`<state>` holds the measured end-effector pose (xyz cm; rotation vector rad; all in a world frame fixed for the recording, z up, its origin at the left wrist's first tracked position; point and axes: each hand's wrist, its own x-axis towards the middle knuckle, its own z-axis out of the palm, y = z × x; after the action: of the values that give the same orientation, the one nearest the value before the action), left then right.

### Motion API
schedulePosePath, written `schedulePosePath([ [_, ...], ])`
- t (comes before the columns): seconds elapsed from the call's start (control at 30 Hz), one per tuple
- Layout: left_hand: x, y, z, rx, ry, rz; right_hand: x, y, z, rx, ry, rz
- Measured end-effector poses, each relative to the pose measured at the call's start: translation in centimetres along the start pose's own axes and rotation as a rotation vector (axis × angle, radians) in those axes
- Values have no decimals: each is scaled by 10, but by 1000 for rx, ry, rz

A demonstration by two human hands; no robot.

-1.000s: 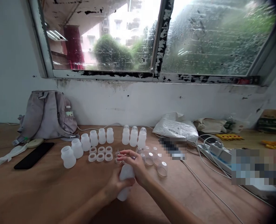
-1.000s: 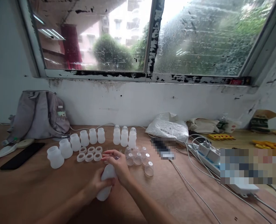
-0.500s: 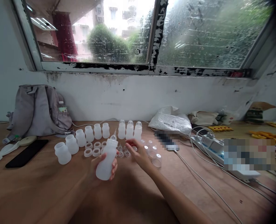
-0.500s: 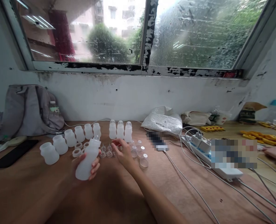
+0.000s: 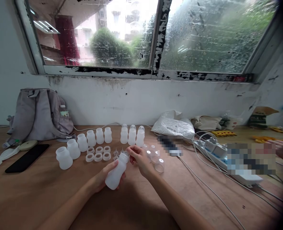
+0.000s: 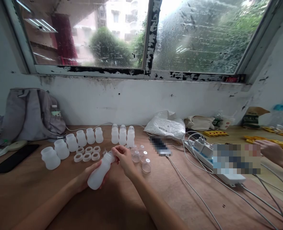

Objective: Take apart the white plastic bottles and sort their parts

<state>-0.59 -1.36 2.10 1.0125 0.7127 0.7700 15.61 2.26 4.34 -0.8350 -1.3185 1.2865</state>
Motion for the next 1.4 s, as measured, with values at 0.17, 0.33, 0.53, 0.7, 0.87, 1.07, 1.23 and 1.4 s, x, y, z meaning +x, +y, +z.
schedulePosePath([
  [0.17, 2, 2, -2, 116, 130, 227, 4, -5, -9, 181, 9, 31],
  [0.33, 6, 2, -7, 292, 185, 436, 12, 1, -19, 270, 99, 10],
  [0.53, -2, 4, -2, 765, 195, 606, 13, 7, -20, 258, 119, 16],
  [0.7, -10, 5, -2, 1202, 201, 778, 11, 7, -17, 229, 130, 30],
  [0.87, 0, 27, -16, 1321, 388, 846, 10, 10, -18, 192, 186, 64],
  [1.07, 52, 97, -41, 1485, 588, 860, 6, 12, -11, -106, 183, -83],
  [1.23, 101, 116, -59, 1806, 644, 694, -10, 18, 10, -371, 66, -170],
  [1.4, 127, 100, -72, 1848, 680, 639, -24, 35, 23, -702, -101, -286],
])
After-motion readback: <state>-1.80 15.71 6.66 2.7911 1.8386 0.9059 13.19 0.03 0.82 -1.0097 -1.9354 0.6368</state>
